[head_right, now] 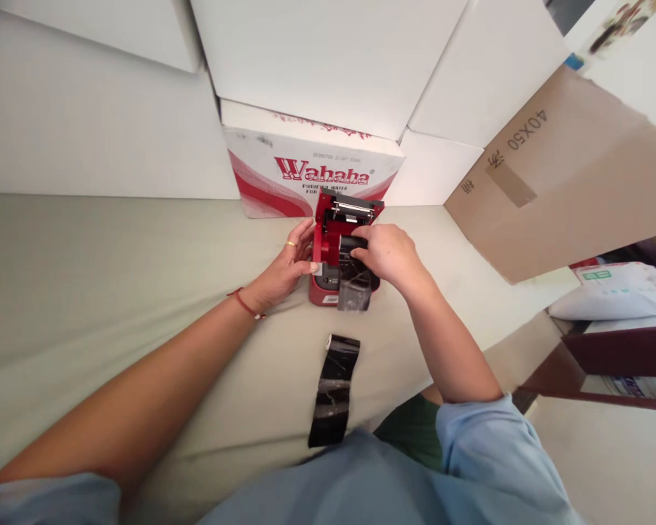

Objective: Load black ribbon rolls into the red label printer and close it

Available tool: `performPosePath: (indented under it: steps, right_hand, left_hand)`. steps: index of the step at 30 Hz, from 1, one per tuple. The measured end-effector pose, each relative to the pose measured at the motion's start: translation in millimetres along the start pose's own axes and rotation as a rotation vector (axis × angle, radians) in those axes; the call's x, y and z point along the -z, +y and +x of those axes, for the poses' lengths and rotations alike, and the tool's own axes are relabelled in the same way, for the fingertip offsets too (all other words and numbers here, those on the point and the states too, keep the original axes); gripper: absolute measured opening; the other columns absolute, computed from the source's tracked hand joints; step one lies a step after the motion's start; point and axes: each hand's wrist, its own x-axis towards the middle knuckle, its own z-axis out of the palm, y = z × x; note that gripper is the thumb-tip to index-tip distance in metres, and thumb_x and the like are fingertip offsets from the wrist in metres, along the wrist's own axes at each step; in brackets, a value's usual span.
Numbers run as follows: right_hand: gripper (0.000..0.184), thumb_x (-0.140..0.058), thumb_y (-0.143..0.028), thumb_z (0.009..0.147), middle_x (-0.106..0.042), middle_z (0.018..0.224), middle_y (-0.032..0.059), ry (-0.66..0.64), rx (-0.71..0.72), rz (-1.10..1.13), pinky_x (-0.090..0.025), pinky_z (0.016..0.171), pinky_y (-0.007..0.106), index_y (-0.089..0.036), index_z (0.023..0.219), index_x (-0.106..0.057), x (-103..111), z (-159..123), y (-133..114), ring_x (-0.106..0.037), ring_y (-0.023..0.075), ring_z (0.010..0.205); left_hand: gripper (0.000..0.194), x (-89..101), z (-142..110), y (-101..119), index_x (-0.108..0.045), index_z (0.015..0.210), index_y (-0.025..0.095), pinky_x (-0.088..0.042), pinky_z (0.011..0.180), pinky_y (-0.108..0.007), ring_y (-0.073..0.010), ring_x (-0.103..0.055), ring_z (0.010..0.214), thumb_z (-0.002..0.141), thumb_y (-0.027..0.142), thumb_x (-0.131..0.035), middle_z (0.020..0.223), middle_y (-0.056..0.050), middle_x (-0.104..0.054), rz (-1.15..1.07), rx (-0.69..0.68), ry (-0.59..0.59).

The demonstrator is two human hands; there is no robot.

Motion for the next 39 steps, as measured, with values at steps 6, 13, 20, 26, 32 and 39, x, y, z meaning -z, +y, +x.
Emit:
performPosePath:
  steps: [6, 13, 20, 26, 32, 39]
  right_hand:
    - [0.044, -0.072, -0.032, 0.106, -0.084, 0.14, 0.015, -0.044, -0.008, -0.167, -0.059, 0.097, 0.043, -0.027, 0.148, -0.082, -14.6, 28.5, -18.9, -0.077, 0.0369, 0.125]
    - [0.041, -0.072, -0.032, 0.105, -0.085, 0.138, 0.0158, -0.111, 0.02, -0.22, -0.061, 0.095, 0.042, -0.025, 0.145, -0.082, -23.1, 35.5, -22.3, -0.079, 0.0372, 0.124]
    - [0.038, -0.077, -0.025, 0.101, -0.085, 0.136, 0.0206, -0.123, 0.046, -0.242, -0.061, 0.095, 0.043, -0.019, 0.138, -0.083, -31.7, 40.1, -27.1, -0.079, 0.04, 0.126]
    - [0.036, -0.066, -0.03, 0.111, -0.089, 0.122, 0.011, 0.087, 0.184, 0.062, -0.064, 0.097, 0.044, -0.024, 0.143, -0.08, -29.4, 4.9, -2.4, -0.082, 0.0311, 0.11]
    - [0.037, -0.063, -0.038, 0.117, -0.078, 0.156, 0.0154, 0.264, 0.603, 0.203, -0.06, 0.123, 0.056, -0.023, 0.147, -0.079, -60.9, -69.7, 27.5, -0.074, 0.0333, 0.144]
    - [0.045, -0.058, -0.034, 0.119, -0.068, 0.169, 0.0137, 0.276, 0.502, 0.12, -0.049, 0.136, 0.064, -0.026, 0.162, -0.069, -80.3, -95.1, 45.1, -0.064, 0.0314, 0.159]
  left_hand:
    - [0.11, -1.2, 0.3, 2.9, -0.03, 0.179, 0.038, -0.02, 0.151, -0.063, -0.0381, -0.024, 0.182, 0.085, 0.043, -0.086, 0.195, -0.006, -0.027, 0.02, -0.019, -0.022]
    - [0.109, -4.2, -1.3, 8.7, -0.032, 0.178, 0.036, -0.023, 0.15, -0.064, -0.0406, -0.029, 0.18, 0.084, 0.041, -0.086, 0.193, -0.007, -0.03, 0.007, 0.01, -0.003]
    - [0.109, -4.1, -0.9, 8.3, -0.032, 0.177, 0.036, -0.022, 0.15, -0.063, -0.0405, -0.028, 0.18, 0.084, 0.043, -0.087, 0.194, -0.007, -0.03, 0.011, -0.001, -0.01]
    - [0.109, -2.5, -1.5, 5.5, -0.03, 0.178, 0.035, -0.022, 0.15, -0.064, -0.0412, -0.026, 0.181, 0.085, 0.045, -0.087, 0.194, -0.008, -0.03, 0.015, -0.001, -0.01]
    - [0.106, -2.9, -4.2, 7.0, -0.031, 0.178, 0.034, -0.026, 0.149, -0.064, -0.0417, -0.03, 0.18, 0.089, 0.049, -0.086, 0.193, -0.009, -0.033, 0.046, 0.003, 0.004]
    - [0.1, -1.9, -6.1, 12.8, -0.034, 0.177, 0.034, -0.031, 0.147, -0.065, -0.0407, -0.031, 0.179, 0.091, 0.048, -0.083, 0.192, -0.01, -0.032, 0.186, -0.025, 0.009]
